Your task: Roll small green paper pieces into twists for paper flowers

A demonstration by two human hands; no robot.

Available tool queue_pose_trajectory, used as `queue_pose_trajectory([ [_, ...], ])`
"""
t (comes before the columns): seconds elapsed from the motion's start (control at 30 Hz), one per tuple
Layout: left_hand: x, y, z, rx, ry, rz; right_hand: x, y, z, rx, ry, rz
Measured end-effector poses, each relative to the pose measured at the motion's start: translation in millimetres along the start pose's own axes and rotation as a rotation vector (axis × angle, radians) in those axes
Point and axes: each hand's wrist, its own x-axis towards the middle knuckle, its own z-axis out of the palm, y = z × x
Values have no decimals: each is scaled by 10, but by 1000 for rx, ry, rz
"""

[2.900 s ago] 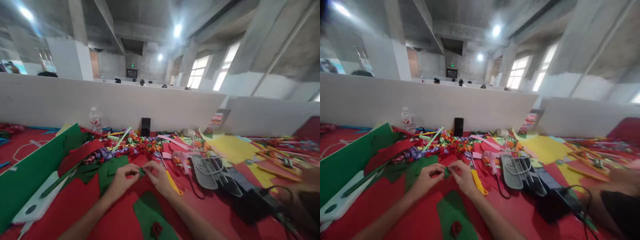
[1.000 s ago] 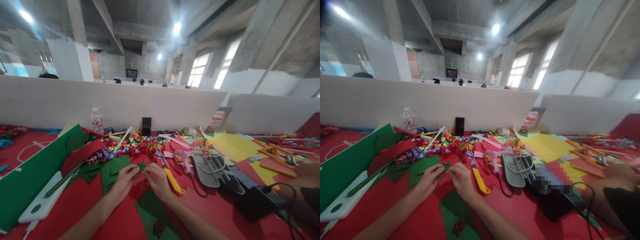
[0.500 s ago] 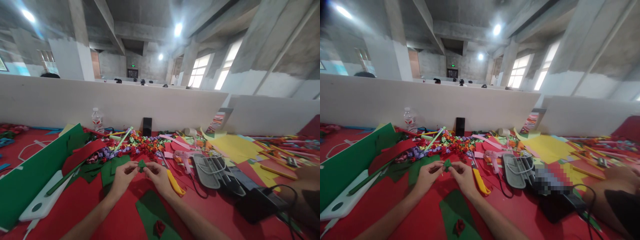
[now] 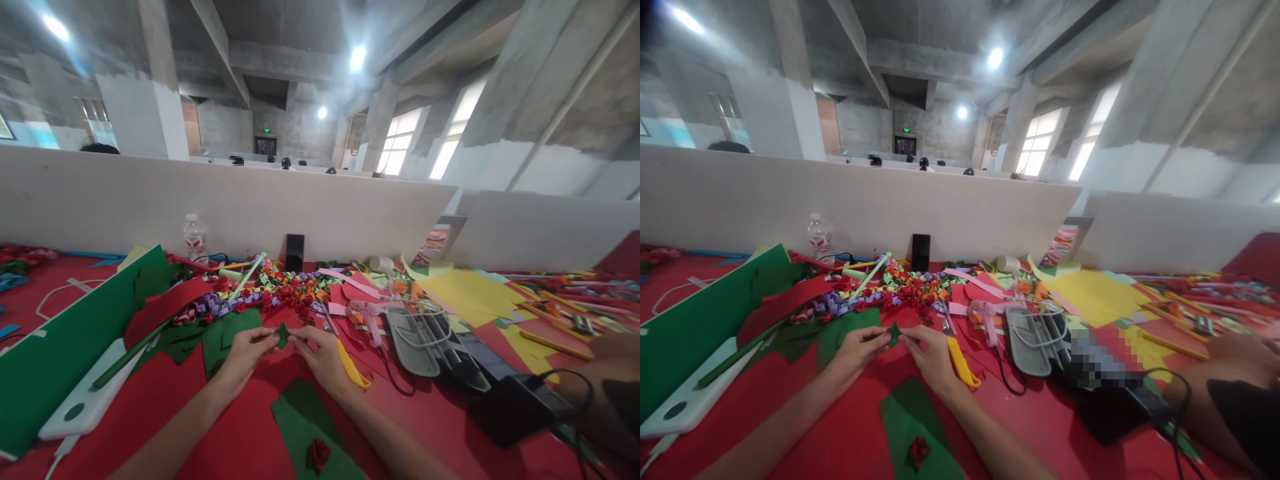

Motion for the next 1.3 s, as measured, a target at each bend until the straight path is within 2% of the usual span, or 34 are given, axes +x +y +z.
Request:
queue_pose_trajectory([
  [0.17, -20, 42, -12, -62, -58, -103, 1, 4, -29, -58, -19, -124],
  [0.4, -8, 38, -25, -106, -67, -154, 15, 24, -94, -126, -85, -263],
  [0.6, -41, 63, 28, -78, -76, -20, -6, 35, -69, -83, -46, -188],
  [0.87, -35, 91, 39, -72, -55, -14, 6, 15, -86, -74, -102, -226],
  [1.1, 2, 27, 7, -28, -79, 17, 49, -90, -79, 25, -128, -12],
  [1.3, -2, 50, -1, -31, -97, -2, 56, -71, -76, 55, -188, 44],
])
